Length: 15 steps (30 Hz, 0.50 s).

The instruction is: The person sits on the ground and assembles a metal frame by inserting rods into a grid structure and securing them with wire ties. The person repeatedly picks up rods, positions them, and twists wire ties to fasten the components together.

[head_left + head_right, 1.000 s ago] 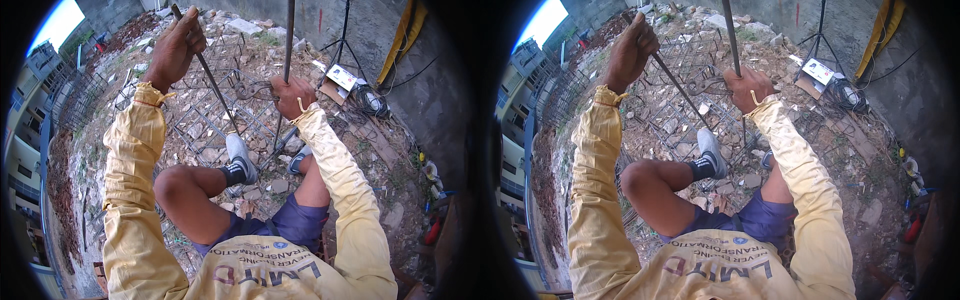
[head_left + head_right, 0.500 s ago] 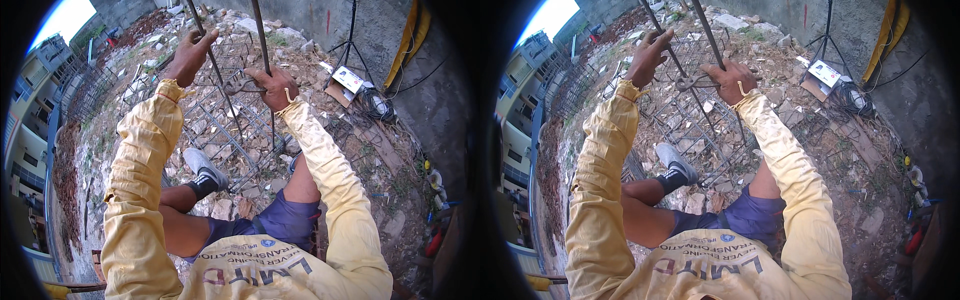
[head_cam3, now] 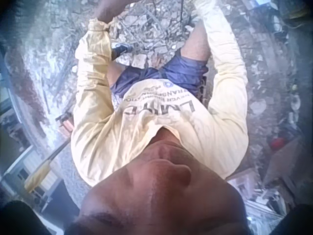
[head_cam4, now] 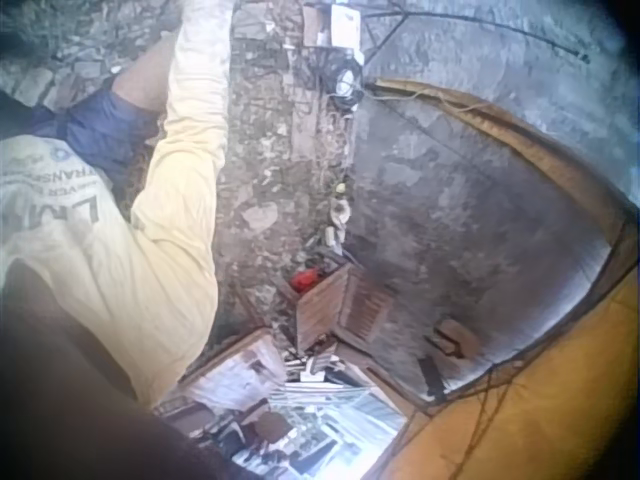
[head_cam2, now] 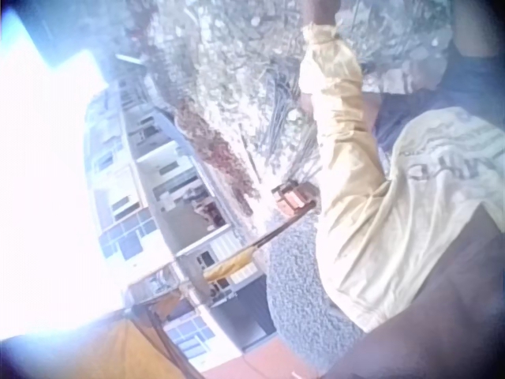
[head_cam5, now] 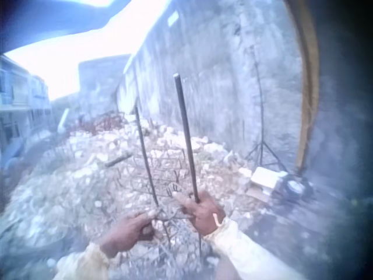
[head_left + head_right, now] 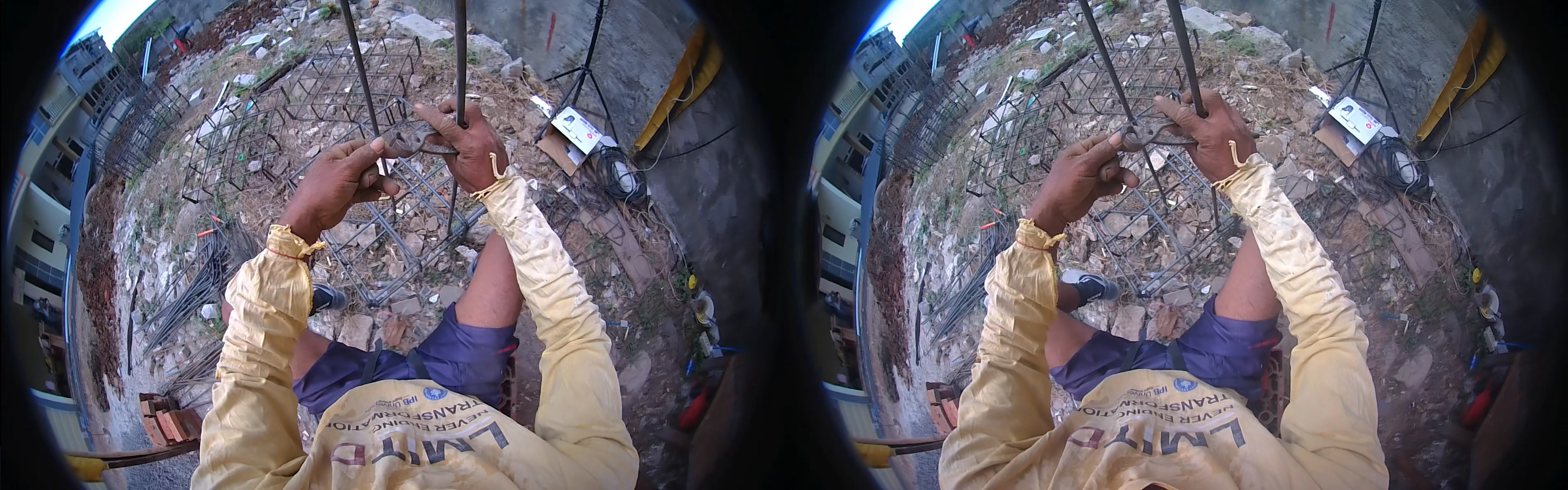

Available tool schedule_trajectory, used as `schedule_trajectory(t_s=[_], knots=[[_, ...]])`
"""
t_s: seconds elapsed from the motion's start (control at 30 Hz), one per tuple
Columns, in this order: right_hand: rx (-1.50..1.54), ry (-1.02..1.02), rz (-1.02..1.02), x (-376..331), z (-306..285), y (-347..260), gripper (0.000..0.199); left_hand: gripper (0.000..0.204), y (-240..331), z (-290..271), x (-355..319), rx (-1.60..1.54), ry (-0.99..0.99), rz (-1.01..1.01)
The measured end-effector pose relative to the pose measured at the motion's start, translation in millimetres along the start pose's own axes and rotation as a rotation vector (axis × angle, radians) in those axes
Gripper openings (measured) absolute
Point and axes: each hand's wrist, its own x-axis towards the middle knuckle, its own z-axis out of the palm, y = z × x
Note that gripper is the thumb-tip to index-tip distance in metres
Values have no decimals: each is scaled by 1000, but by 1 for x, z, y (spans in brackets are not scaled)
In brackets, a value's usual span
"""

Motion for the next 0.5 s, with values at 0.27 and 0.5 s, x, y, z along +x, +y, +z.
schedule_trajectory(t_s=[0.27,0.5], knots=[[246,250,92,-29,-2,-16,24,32,-56,-55,7,-32,396,75],[-120,241,-21,-40,4,-41,18,35,-163,-112,-63,-162,565,-143]])
